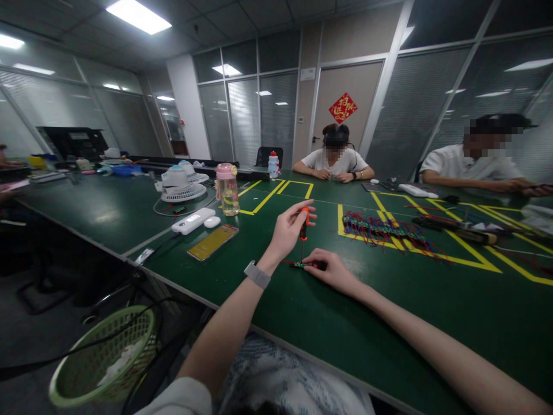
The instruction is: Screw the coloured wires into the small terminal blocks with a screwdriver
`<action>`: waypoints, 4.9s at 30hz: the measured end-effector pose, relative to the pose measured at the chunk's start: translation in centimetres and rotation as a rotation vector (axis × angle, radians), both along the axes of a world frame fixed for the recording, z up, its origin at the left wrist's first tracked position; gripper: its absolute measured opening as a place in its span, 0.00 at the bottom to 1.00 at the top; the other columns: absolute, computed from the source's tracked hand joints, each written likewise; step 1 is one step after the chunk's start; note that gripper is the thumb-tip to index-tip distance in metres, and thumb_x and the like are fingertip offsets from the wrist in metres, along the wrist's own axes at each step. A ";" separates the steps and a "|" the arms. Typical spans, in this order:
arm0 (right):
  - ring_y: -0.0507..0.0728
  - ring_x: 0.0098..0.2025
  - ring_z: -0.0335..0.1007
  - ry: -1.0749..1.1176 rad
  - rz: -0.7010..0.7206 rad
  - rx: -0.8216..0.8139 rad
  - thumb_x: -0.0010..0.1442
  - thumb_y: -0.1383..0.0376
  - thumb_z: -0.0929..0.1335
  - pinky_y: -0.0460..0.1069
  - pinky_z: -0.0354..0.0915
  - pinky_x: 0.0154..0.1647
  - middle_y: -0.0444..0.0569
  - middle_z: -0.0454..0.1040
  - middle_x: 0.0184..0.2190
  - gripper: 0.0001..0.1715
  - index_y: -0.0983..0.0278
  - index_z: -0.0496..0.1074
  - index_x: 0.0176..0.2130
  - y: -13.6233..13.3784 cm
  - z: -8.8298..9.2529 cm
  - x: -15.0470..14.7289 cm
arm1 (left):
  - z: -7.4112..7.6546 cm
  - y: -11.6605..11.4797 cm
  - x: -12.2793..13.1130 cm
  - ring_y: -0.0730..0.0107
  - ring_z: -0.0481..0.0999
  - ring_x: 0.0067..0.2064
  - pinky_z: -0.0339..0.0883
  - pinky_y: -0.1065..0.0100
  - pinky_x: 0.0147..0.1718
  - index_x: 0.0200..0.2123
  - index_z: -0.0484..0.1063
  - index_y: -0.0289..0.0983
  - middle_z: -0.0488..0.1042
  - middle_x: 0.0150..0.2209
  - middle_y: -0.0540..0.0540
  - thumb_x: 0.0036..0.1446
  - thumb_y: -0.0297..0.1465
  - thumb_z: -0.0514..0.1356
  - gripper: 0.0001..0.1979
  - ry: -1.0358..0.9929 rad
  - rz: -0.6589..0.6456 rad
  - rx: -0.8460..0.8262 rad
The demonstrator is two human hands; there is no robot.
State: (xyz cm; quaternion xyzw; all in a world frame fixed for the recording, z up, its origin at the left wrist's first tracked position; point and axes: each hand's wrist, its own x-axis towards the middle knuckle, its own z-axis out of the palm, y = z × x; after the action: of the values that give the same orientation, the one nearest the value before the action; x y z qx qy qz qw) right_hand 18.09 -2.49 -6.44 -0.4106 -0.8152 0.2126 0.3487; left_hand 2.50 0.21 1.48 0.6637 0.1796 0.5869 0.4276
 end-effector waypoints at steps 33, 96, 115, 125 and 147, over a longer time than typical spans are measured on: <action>0.51 0.29 0.65 0.002 -0.008 -0.005 0.56 0.64 0.68 0.47 0.62 0.30 0.49 0.71 0.30 0.09 0.65 0.78 0.35 0.2 -0.2 0.2 | -0.2 0.3 -0.1 0.67 0.73 0.43 0.70 0.66 0.40 0.46 0.73 0.38 0.71 0.47 0.42 0.59 0.34 0.54 0.14 -0.064 -0.056 -0.005; 0.52 0.28 0.65 -0.010 -0.014 0.009 0.56 0.64 0.68 0.47 0.62 0.29 0.49 0.71 0.30 0.10 0.66 0.77 0.35 0.1 -0.2 0.1 | -0.5 0.9 -0.2 0.68 0.74 0.41 0.69 0.67 0.39 0.44 0.75 0.39 0.74 0.44 0.44 0.59 0.34 0.54 0.14 -0.067 0.118 -0.029; 0.51 0.29 0.66 -0.001 0.008 0.013 0.56 0.66 0.68 0.47 0.62 0.30 0.49 0.71 0.30 0.09 0.66 0.77 0.35 0.2 -0.3 0.3 | -0.2 0.3 0.0 0.72 0.73 0.37 0.67 0.72 0.36 0.43 0.75 0.37 0.74 0.39 0.45 0.52 0.34 0.62 0.14 0.027 0.186 0.036; 0.51 0.29 0.65 -0.004 -0.006 0.013 0.56 0.66 0.68 0.47 0.62 0.30 0.48 0.70 0.29 0.08 0.66 0.77 0.35 0.0 0.0 0.2 | -0.6 0.6 0.1 0.70 0.74 0.38 0.69 0.68 0.38 0.47 0.73 0.38 0.74 0.41 0.44 0.53 0.33 0.61 0.17 0.007 0.108 0.002; 0.52 0.29 0.65 -0.008 -0.014 0.009 0.55 0.66 0.68 0.47 0.61 0.30 0.49 0.71 0.30 0.08 0.66 0.77 0.35 -0.1 0.1 0.1 | -0.3 0.2 0.3 0.69 0.75 0.39 0.71 0.66 0.38 0.51 0.69 0.37 0.74 0.43 0.42 0.58 0.34 0.55 0.18 -0.009 -0.053 -0.037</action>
State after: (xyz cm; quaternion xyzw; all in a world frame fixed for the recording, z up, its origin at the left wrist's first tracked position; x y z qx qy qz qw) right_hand 18.20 -2.60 -6.32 -0.4154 -0.8148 0.2048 0.3488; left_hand 2.80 0.41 1.21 0.6575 0.1711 0.5749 0.4560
